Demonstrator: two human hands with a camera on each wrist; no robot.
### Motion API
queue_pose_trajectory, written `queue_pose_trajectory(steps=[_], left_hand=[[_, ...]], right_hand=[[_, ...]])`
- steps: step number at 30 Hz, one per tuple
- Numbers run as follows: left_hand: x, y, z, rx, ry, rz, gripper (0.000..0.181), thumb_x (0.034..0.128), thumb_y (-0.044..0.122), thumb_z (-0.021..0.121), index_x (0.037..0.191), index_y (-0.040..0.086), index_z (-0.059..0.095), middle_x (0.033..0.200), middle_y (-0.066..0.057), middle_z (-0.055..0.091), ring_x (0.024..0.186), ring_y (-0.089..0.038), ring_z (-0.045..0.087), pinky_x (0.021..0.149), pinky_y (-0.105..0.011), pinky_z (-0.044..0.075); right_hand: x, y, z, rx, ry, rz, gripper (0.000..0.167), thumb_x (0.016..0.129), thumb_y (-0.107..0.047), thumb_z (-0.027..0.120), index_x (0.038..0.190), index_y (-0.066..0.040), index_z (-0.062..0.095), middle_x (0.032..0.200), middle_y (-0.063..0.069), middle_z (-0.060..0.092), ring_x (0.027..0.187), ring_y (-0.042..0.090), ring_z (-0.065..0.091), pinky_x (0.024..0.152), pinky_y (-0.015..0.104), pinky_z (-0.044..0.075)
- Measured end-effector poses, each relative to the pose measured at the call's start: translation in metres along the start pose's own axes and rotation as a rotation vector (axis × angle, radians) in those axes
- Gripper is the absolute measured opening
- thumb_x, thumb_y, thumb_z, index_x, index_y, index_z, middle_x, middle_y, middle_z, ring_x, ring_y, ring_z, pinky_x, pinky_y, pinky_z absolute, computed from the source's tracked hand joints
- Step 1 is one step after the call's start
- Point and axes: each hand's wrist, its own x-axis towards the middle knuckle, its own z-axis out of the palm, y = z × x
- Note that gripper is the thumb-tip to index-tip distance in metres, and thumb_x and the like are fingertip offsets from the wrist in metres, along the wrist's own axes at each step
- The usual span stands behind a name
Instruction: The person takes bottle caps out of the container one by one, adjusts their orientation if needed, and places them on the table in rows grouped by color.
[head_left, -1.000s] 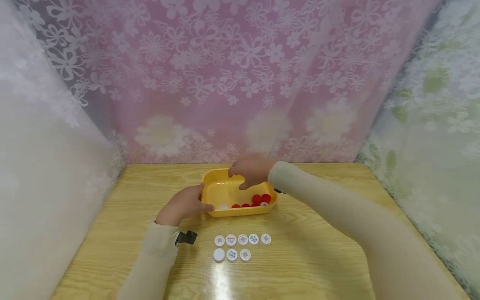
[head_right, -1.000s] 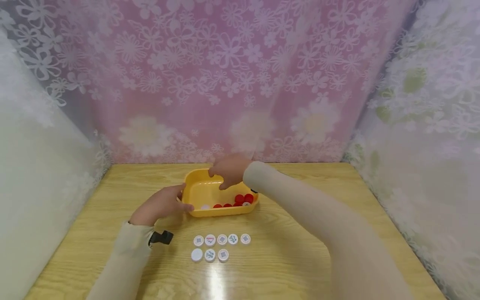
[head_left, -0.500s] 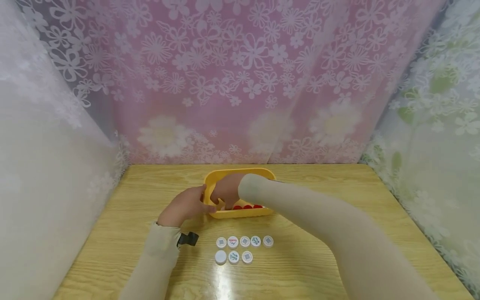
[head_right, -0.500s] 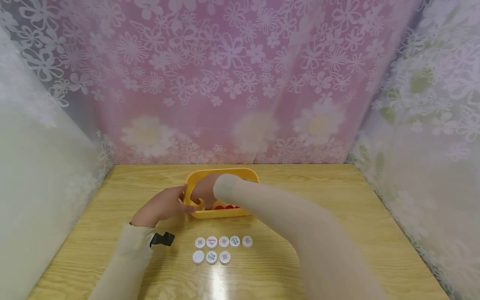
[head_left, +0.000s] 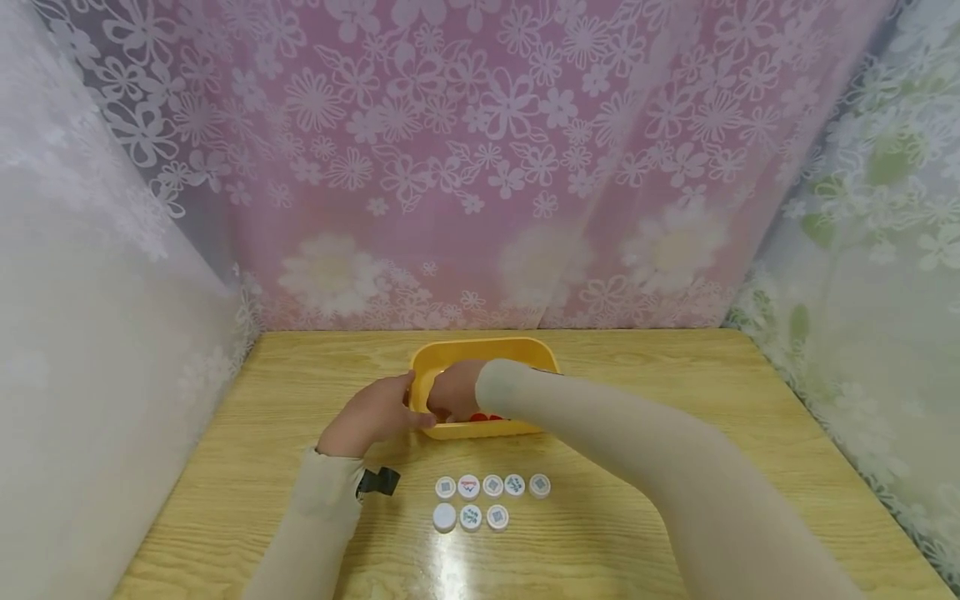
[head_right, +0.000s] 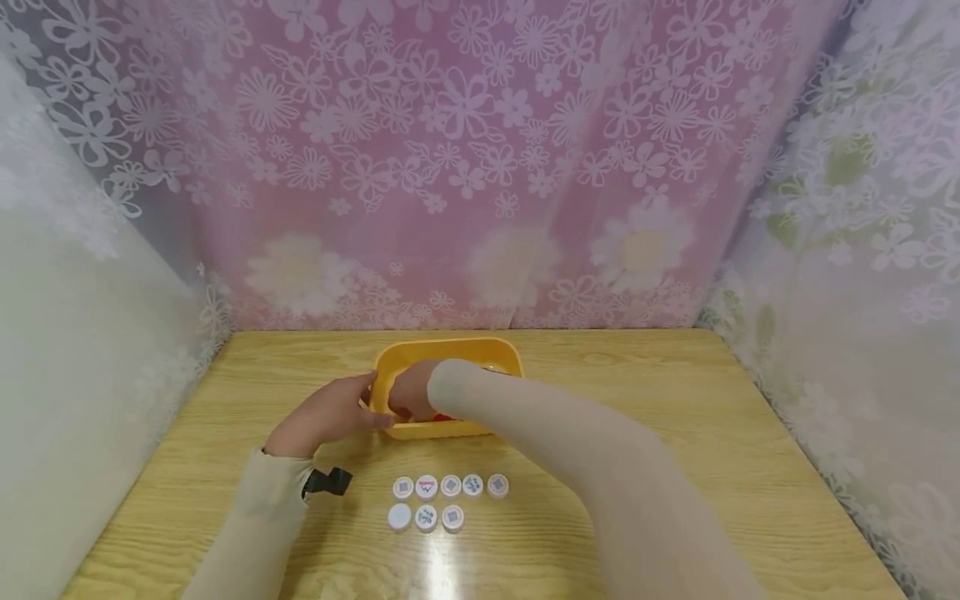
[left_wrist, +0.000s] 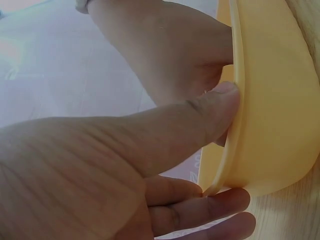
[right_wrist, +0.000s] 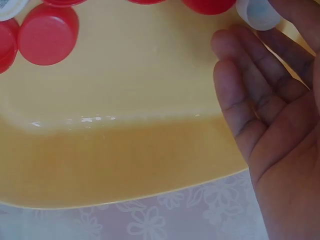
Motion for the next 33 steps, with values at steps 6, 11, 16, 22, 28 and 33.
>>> queue_pose_trajectory(steps=[6,11,16,22,28,33], left_hand=[[0.0,0.001,0.0,0.016,0.004,0.017,0.08,0.0892,0.035,0.083,0.154,0.005,0.046,0.132,-0.009,0.067,0.114,-0.028,0.064,0.106,-0.053,0.048],[-0.001,0.003,-0.002,0.019,-0.001,0.022,0.086,0.0891,0.035,0.083,0.157,0.003,0.041,0.134,-0.01,0.066,0.113,-0.027,0.064,0.106,-0.052,0.048],[-0.002,0.002,-0.004,0.034,-0.021,0.02,0.09,0.0897,0.036,0.082,0.158,0.0,0.037,0.134,-0.012,0.066,0.108,-0.024,0.064,0.104,-0.049,0.05],[-0.004,0.001,-0.006,0.041,-0.008,0.015,0.084,0.09,0.035,0.082,0.155,-0.001,0.042,0.131,-0.013,0.067,0.104,-0.024,0.063,0.098,-0.048,0.051],[-0.001,-0.001,-0.003,-0.003,-0.001,0.011,0.077,0.089,0.034,0.083,0.151,0.004,0.049,0.127,-0.01,0.069,0.103,-0.023,0.063,0.098,-0.049,0.051],[-0.001,-0.001,-0.002,0.001,0.003,0.018,0.083,0.0885,0.034,0.084,0.155,0.002,0.044,0.13,-0.012,0.068,0.107,-0.024,0.064,0.1,-0.05,0.051]], right_hand=[[-0.003,0.003,-0.001,0.048,-0.006,0.05,0.019,0.094,-0.043,0.074,0.109,-0.033,0.07,0.087,-0.014,0.066,0.085,0.015,0.062,0.097,0.035,0.053],[-0.005,0.013,-0.003,0.103,0.007,0.04,0.016,0.095,-0.037,0.076,0.107,-0.03,0.067,0.087,-0.012,0.066,0.084,0.015,0.062,0.091,0.032,0.053],[-0.018,0.029,-0.007,0.106,0.071,-0.016,0.033,0.093,-0.034,0.078,0.122,-0.022,0.065,0.108,-0.008,0.069,0.091,0.014,0.063,0.09,0.032,0.055],[-0.069,0.038,-0.007,0.219,0.273,-0.032,0.038,0.097,-0.029,0.066,0.132,-0.016,0.067,0.121,-0.005,0.068,0.099,0.018,0.064,0.093,0.036,0.054],[-0.132,0.024,0.024,0.328,0.535,-0.024,0.026,0.094,-0.019,0.069,0.119,-0.013,0.069,0.112,-0.004,0.068,0.099,0.018,0.063,0.093,0.035,0.053],[-0.173,-0.005,0.071,0.389,0.666,0.024,0.026,0.093,-0.019,0.073,0.117,-0.015,0.066,0.109,-0.009,0.064,0.098,0.011,0.061,0.09,0.033,0.054]])
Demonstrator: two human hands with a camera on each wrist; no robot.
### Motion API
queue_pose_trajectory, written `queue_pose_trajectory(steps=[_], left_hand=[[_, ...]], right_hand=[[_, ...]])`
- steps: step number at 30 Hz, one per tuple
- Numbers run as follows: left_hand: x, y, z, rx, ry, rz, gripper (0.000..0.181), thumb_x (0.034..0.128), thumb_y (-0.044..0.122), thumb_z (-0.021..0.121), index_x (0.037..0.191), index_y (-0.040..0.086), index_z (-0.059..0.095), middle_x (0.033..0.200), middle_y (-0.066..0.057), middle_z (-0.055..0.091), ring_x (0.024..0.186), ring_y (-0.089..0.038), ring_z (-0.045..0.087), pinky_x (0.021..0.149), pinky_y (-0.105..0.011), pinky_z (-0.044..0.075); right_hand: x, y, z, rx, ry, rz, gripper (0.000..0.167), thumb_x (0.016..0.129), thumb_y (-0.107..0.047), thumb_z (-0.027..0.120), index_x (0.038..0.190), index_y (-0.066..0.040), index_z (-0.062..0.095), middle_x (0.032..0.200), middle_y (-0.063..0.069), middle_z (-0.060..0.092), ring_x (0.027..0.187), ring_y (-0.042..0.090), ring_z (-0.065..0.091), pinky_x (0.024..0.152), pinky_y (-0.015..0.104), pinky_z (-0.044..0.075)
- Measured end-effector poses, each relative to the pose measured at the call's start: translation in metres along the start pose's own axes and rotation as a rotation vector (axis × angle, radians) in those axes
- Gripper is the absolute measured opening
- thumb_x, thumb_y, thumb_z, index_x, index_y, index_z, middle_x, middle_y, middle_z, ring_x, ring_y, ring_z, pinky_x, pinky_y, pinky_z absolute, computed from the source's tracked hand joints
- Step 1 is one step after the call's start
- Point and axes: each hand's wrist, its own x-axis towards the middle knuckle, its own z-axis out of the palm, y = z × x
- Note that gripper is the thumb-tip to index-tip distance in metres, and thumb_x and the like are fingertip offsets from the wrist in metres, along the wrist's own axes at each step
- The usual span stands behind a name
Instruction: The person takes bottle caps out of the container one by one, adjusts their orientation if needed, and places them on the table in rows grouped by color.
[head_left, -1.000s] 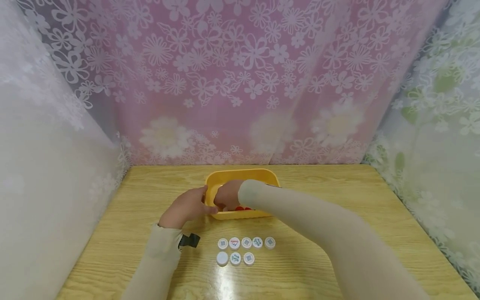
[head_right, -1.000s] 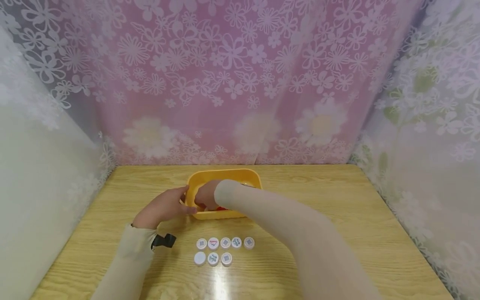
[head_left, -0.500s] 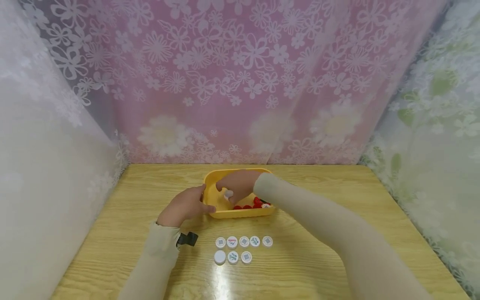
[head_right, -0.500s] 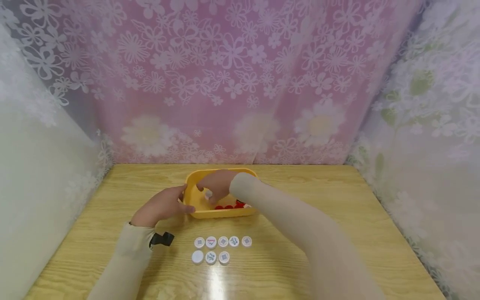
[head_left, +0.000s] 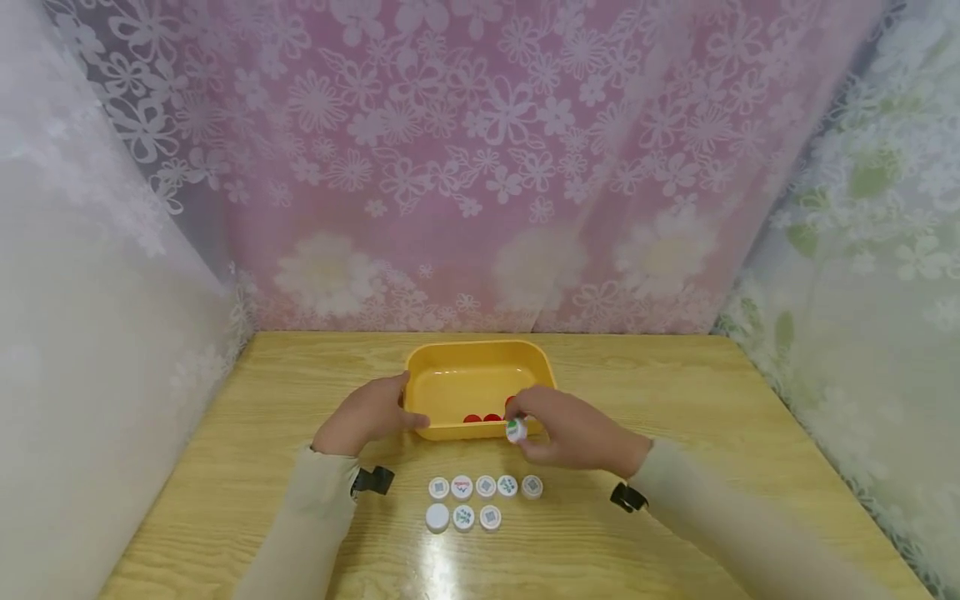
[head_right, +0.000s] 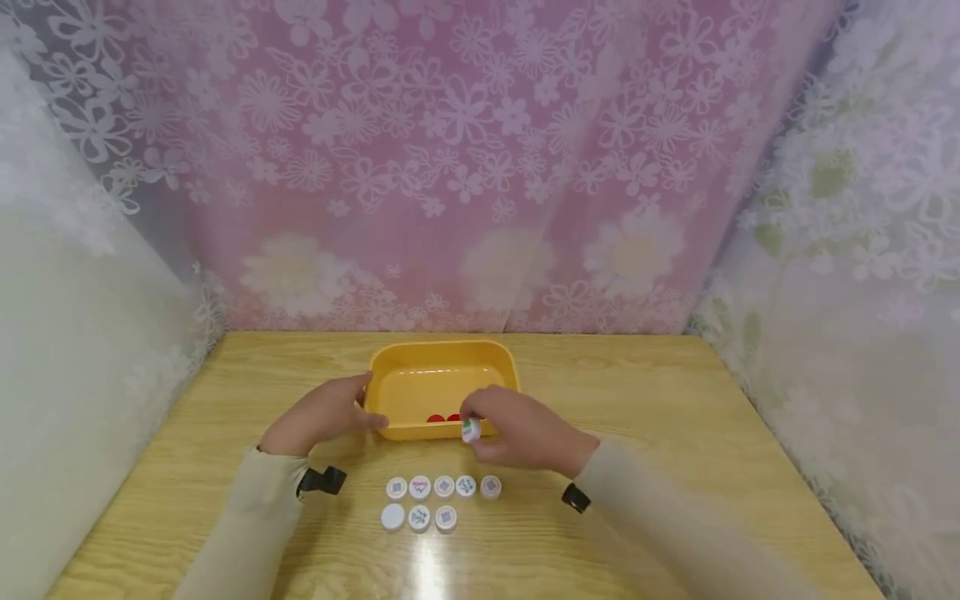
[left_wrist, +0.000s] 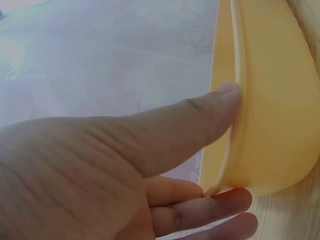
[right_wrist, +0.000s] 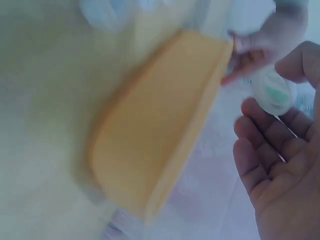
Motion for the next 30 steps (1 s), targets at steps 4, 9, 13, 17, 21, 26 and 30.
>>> queue_pose_trajectory(steps=[4,9,13,17,21,26,30], left_hand=[[0.0,0.001,0.0,0.022,-0.007,0.003,0.085,0.0887,0.035,0.083,0.155,0.002,0.043,0.129,-0.012,0.068,0.106,-0.023,0.064,0.099,-0.049,0.051],[0.0,0.002,-0.001,0.021,-0.016,0.01,0.083,0.0893,0.034,0.083,0.154,0.002,0.044,0.127,-0.011,0.069,0.102,-0.022,0.063,0.096,-0.048,0.051],[-0.001,0.003,-0.002,0.021,-0.018,0.004,0.084,0.0899,0.034,0.082,0.156,0.001,0.042,0.132,-0.013,0.067,0.107,-0.024,0.063,0.1,-0.05,0.05],[-0.002,0.002,-0.001,0.018,-0.018,0.001,0.087,0.0904,0.034,0.082,0.158,0.0,0.038,0.137,-0.014,0.064,0.114,-0.026,0.062,0.103,-0.052,0.049],[-0.001,0.0,0.0,-0.002,-0.018,0.015,0.078,0.0907,0.032,0.082,0.154,0.003,0.045,0.132,-0.012,0.067,0.111,-0.025,0.063,0.101,-0.051,0.05],[0.0,-0.001,0.0,-0.016,-0.016,0.027,0.071,0.09,0.031,0.082,0.148,0.006,0.051,0.12,-0.009,0.071,0.102,-0.022,0.065,0.095,-0.048,0.052],[0.0,-0.001,0.0,-0.024,-0.017,0.02,0.073,0.0897,0.031,0.083,0.15,0.006,0.05,0.118,-0.009,0.071,0.101,-0.022,0.065,0.095,-0.048,0.052]], right_hand=[[-0.036,-0.018,0.02,0.009,-0.013,0.01,0.029,0.093,-0.021,0.074,0.121,-0.013,0.067,0.113,-0.009,0.066,0.101,0.009,0.061,0.093,0.032,0.055],[-0.054,-0.034,0.046,-0.087,-0.046,-0.096,0.029,0.092,-0.02,0.075,0.119,-0.018,0.068,0.112,-0.01,0.069,0.099,0.006,0.062,0.091,0.029,0.055],[-0.059,-0.039,0.061,-0.164,-0.007,-0.18,0.026,0.091,-0.021,0.077,0.115,-0.019,0.068,0.105,-0.01,0.07,0.093,0.005,0.062,0.088,0.026,0.054],[-0.06,-0.038,0.071,-0.189,-0.016,-0.147,0.022,0.092,-0.024,0.077,0.112,-0.02,0.068,0.1,-0.012,0.067,0.088,0.003,0.057,0.086,0.023,0.052],[-0.06,-0.037,0.075,-0.191,-0.049,-0.093,0.013,0.094,-0.026,0.076,0.105,-0.022,0.069,0.097,-0.015,0.061,0.084,0.004,0.05,0.081,0.021,0.049],[-0.059,-0.036,0.075,-0.188,-0.067,-0.07,0.008,0.096,-0.029,0.076,0.095,-0.025,0.069,0.096,-0.015,0.058,0.085,0.005,0.048,0.079,0.02,0.047],[-0.058,-0.038,0.074,-0.196,-0.075,-0.071,0.008,0.097,-0.028,0.075,0.093,-0.025,0.069,0.094,-0.014,0.056,0.084,0.005,0.047,0.078,0.019,0.046]])
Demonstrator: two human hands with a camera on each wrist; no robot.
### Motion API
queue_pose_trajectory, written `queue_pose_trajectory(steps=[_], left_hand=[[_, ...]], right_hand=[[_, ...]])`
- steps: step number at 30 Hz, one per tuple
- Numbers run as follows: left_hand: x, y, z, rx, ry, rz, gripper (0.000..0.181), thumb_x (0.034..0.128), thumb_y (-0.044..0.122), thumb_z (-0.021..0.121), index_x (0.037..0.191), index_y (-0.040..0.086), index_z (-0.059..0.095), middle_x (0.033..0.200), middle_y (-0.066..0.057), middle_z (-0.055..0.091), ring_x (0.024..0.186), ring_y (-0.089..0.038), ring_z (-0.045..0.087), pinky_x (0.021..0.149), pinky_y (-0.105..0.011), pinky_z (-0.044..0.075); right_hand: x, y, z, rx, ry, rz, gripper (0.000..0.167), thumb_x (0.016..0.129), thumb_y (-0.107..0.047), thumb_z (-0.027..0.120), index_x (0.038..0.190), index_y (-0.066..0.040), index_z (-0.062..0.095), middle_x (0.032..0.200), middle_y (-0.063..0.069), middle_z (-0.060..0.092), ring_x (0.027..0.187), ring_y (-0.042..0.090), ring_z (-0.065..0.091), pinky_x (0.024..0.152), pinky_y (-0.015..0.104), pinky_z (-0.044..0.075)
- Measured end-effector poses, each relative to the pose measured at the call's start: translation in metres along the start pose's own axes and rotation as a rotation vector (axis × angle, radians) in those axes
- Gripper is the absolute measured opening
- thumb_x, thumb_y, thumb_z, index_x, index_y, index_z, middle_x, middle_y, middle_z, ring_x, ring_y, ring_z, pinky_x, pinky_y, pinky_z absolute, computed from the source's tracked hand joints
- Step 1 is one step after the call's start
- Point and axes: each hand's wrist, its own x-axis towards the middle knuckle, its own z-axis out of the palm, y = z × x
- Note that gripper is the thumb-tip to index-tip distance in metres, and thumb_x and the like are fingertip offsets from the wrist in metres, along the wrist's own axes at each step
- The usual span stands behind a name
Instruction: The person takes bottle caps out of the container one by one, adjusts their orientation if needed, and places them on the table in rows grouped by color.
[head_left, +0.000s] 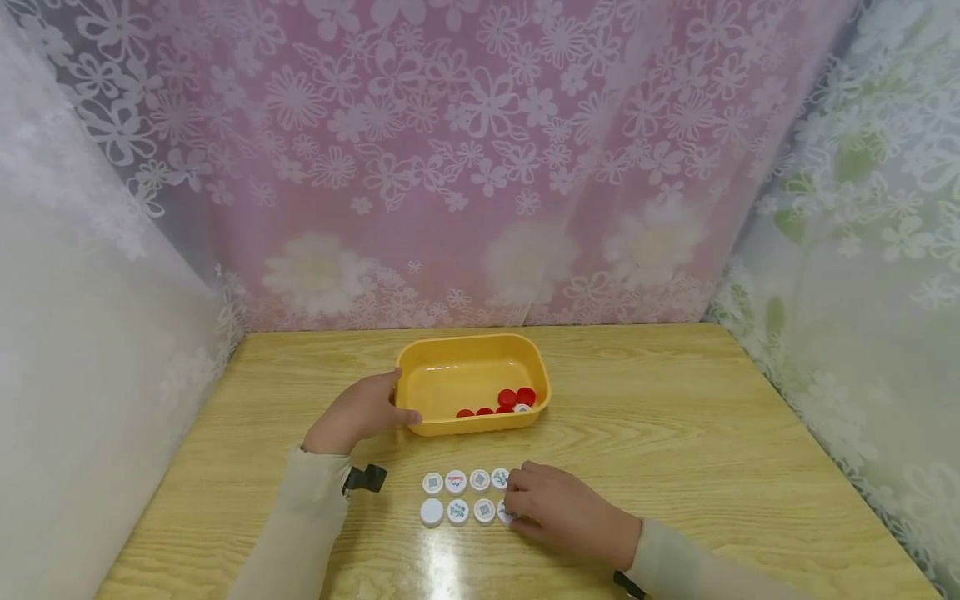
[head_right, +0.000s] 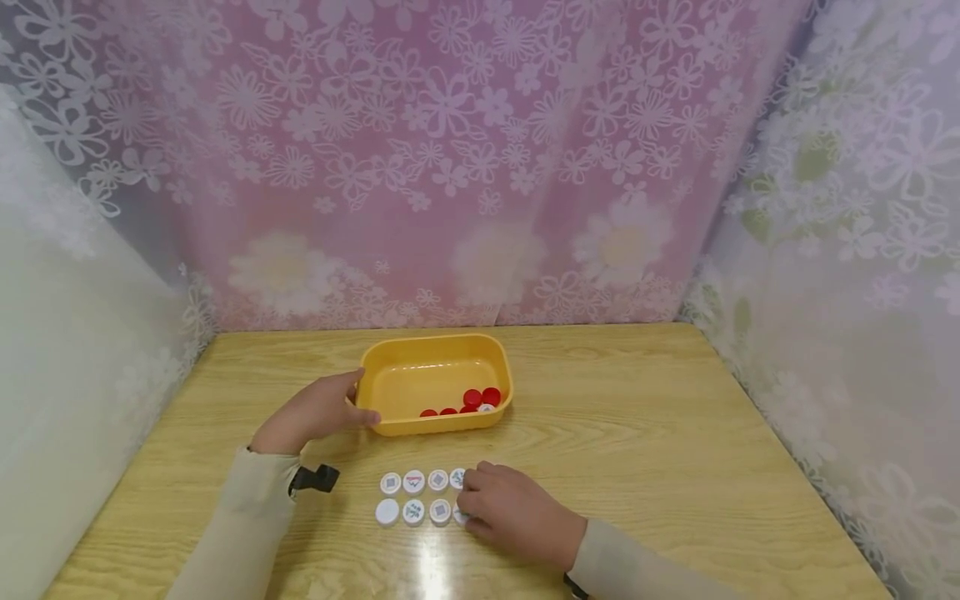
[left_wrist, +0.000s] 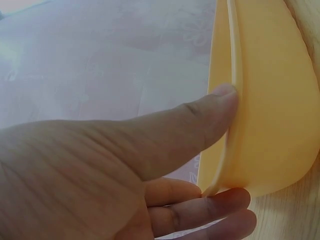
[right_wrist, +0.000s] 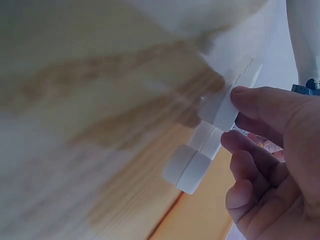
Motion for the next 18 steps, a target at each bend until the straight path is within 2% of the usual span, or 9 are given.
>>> queue_pose_trajectory(steps=[9,12,18], left_hand=[[-0.002,0.002,0.001,-0.018,-0.01,-0.012,0.062,0.0902,0.031,0.082,0.142,0.009,0.056,0.117,-0.008,0.071,0.1,-0.022,0.064,0.095,-0.049,0.052],[-0.002,0.002,0.001,-0.017,-0.009,-0.01,0.06,0.0901,0.031,0.083,0.14,0.009,0.057,0.116,-0.007,0.071,0.099,-0.022,0.064,0.094,-0.048,0.052],[-0.003,0.001,-0.001,-0.005,-0.003,-0.003,0.066,0.0903,0.032,0.082,0.145,0.008,0.054,0.12,-0.009,0.07,0.102,-0.022,0.064,0.095,-0.049,0.052]], right_hand=[[0.002,0.001,-0.008,0.055,-0.065,0.072,0.007,0.098,-0.029,0.072,0.097,-0.023,0.07,0.089,-0.015,0.053,0.077,0.002,0.045,0.069,0.018,0.044],[0.0,0.005,-0.014,0.033,-0.011,0.071,0.008,0.097,-0.028,0.072,0.1,-0.021,0.073,0.091,-0.013,0.058,0.077,0.001,0.048,0.068,0.017,0.047],[0.007,0.013,-0.051,-0.024,0.202,0.049,0.012,0.092,-0.023,0.078,0.101,-0.017,0.074,0.094,-0.006,0.065,0.077,0.005,0.055,0.067,0.021,0.052]])
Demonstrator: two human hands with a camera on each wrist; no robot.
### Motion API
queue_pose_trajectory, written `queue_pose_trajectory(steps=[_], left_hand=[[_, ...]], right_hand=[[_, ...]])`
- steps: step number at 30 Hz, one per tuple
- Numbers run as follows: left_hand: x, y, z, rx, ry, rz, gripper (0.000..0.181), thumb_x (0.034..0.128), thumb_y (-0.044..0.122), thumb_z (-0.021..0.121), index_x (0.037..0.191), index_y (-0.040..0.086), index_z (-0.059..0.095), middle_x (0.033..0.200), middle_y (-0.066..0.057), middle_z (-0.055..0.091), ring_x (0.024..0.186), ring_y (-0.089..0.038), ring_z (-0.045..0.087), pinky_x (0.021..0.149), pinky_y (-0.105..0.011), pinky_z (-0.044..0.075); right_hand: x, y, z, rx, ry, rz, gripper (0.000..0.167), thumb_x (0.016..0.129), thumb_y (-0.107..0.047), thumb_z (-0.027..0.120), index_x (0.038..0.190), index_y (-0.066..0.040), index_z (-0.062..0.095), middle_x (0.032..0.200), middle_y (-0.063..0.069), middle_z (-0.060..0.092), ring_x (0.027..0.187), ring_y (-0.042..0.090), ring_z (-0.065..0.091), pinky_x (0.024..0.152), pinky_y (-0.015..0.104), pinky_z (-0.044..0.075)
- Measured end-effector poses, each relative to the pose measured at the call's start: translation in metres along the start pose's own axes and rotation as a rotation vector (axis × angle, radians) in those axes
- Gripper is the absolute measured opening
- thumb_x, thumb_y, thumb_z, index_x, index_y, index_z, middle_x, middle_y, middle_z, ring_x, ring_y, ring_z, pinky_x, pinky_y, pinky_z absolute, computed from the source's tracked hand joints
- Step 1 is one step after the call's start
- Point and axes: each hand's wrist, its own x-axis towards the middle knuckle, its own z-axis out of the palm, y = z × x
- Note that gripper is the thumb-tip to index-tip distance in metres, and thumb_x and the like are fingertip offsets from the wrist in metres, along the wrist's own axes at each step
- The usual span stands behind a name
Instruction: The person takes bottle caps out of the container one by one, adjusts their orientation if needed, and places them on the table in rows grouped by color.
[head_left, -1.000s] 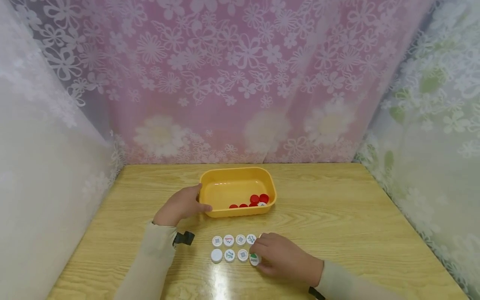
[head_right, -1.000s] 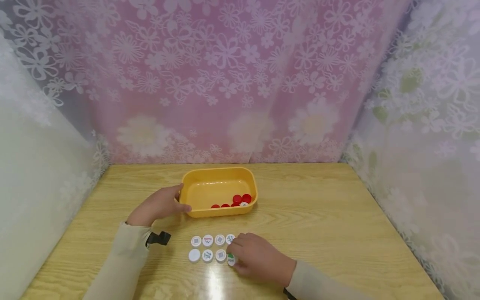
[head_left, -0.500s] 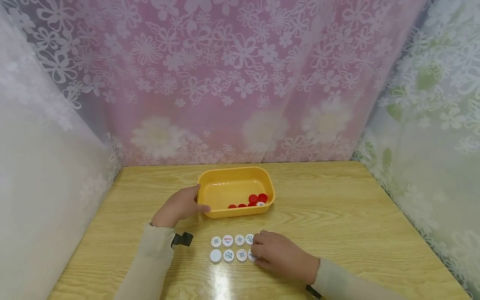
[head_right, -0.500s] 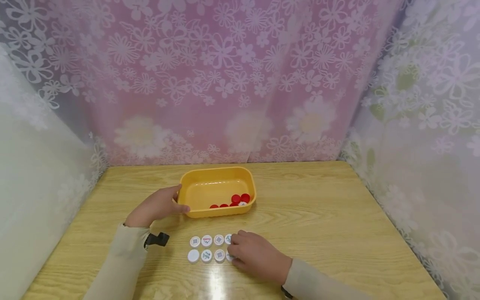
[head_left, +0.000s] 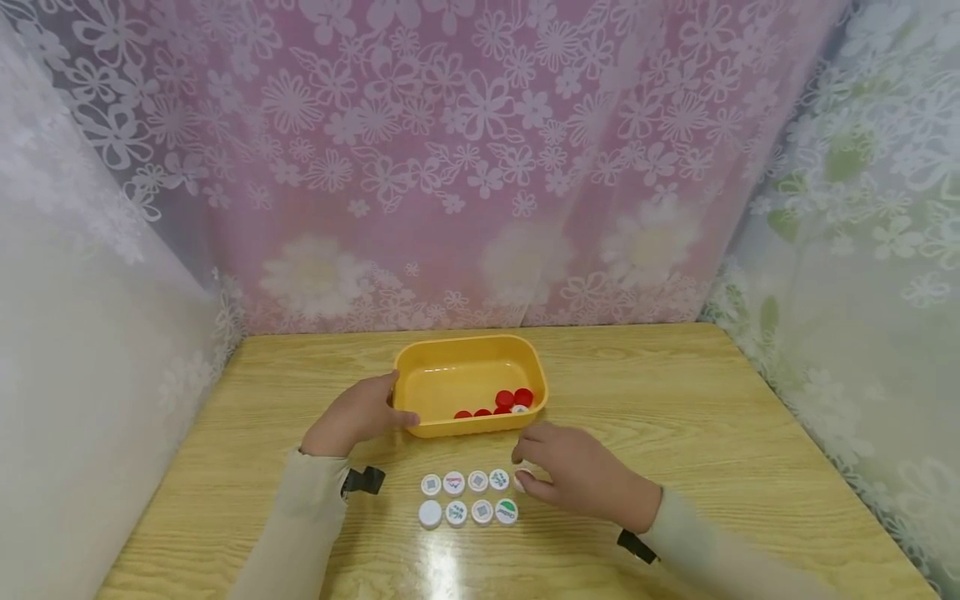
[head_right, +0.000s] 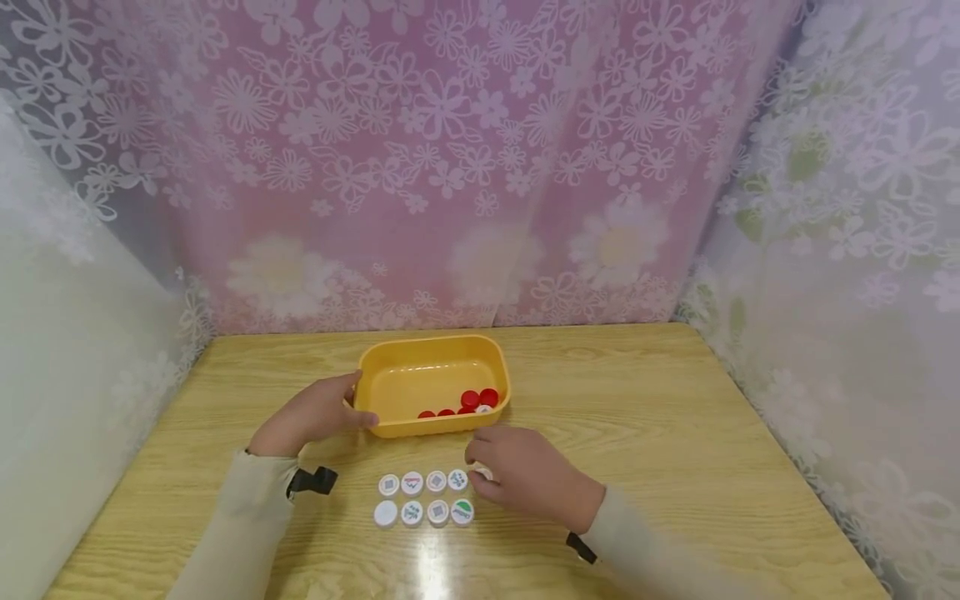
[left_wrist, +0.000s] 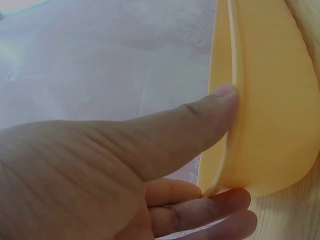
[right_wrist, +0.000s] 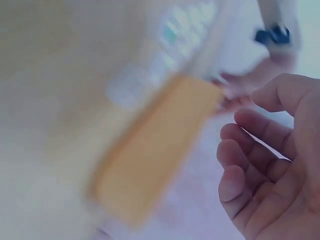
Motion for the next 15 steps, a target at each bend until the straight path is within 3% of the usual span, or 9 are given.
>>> queue_pose_trajectory(steps=[3,6,10,15], left_hand=[[-0.001,-0.001,-0.001,-0.004,0.003,-0.005,0.069,0.09,0.031,0.083,0.147,0.007,0.053,0.12,-0.01,0.07,0.103,-0.023,0.064,0.096,-0.049,0.052],[-0.002,-0.001,-0.001,-0.008,0.003,-0.012,0.07,0.0897,0.031,0.083,0.147,0.006,0.052,0.12,-0.011,0.07,0.103,-0.024,0.064,0.097,-0.05,0.051],[-0.001,-0.001,0.0,-0.012,0.001,-0.012,0.07,0.0897,0.031,0.083,0.147,0.006,0.052,0.121,-0.011,0.07,0.104,-0.024,0.064,0.099,-0.051,0.05],[0.001,0.0,0.002,-0.028,-0.002,-0.006,0.067,0.0892,0.031,0.083,0.145,0.008,0.055,0.118,-0.009,0.07,0.103,-0.023,0.064,0.099,-0.05,0.05]], right_hand=[[0.015,0.005,-0.023,-0.036,0.065,-0.001,0.017,0.091,-0.023,0.079,0.104,-0.016,0.072,0.097,-0.006,0.065,0.077,0.006,0.056,0.066,0.022,0.052],[0.031,0.01,-0.044,-0.033,0.052,0.026,0.019,0.091,-0.024,0.079,0.108,-0.018,0.072,0.1,-0.007,0.065,0.074,0.006,0.055,0.064,0.022,0.051],[0.054,0.017,-0.062,-0.008,-0.072,0.096,0.025,0.094,-0.027,0.076,0.117,-0.017,0.072,0.11,-0.004,0.068,0.081,0.009,0.063,0.072,0.027,0.056],[0.089,0.032,-0.063,0.004,-0.234,0.138,0.032,0.097,-0.032,0.073,0.124,-0.015,0.07,0.118,-0.001,0.069,0.092,0.014,0.067,0.082,0.033,0.057]])
